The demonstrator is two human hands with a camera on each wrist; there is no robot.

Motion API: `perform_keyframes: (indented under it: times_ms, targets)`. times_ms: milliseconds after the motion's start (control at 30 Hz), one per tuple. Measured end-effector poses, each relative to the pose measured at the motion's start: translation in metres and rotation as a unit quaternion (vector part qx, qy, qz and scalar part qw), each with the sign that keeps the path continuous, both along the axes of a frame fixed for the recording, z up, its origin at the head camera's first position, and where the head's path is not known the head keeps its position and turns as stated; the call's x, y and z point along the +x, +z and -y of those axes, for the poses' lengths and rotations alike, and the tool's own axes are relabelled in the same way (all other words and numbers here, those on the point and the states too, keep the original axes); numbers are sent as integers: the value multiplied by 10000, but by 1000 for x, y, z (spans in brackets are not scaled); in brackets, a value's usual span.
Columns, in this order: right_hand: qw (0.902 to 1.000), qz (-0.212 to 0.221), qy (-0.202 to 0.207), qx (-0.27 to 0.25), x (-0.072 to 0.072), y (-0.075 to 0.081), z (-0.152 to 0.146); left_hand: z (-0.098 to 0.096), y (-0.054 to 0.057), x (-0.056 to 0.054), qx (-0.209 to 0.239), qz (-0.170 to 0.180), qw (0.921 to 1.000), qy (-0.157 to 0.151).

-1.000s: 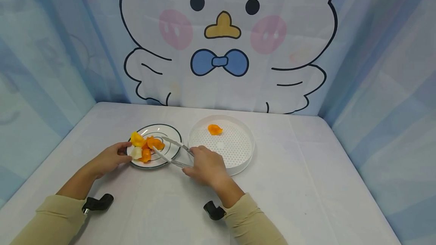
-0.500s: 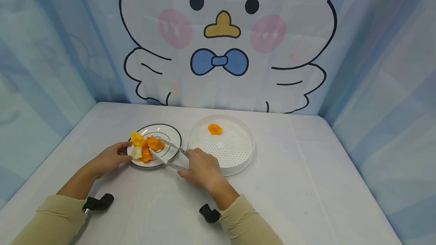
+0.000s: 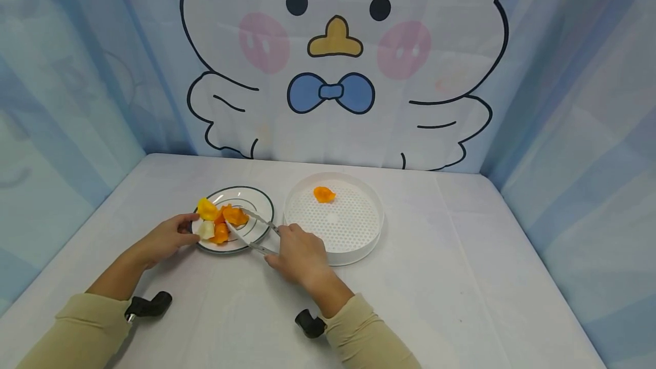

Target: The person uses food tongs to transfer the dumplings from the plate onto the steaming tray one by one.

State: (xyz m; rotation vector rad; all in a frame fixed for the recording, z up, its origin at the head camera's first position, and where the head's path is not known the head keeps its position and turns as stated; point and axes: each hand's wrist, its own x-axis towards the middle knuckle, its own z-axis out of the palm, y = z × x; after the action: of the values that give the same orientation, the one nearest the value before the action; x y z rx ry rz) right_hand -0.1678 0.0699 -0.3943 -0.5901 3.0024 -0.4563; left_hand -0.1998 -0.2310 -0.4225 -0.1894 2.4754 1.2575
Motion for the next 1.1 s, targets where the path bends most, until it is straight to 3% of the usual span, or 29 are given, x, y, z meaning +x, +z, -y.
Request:
perform_keyframes:
  times_ms: [200,467,700,1100]
  targets:
    - [9999,-94,25,-68,1,0,-1,1,-2,-1,7,-39,10000,-34]
    - [9984,-86,-76,-561,1,8,-12,1,-3,-1,-44,-19,10000,-26]
    - [9938,-207,-324,-1045,-5,14,-30,0,-2,-1,-74,-37,10000,5]
    - [9864,-212,-1043,-1254,-22,18,-78,-1,-1,0,-80,-67,9999,-8]
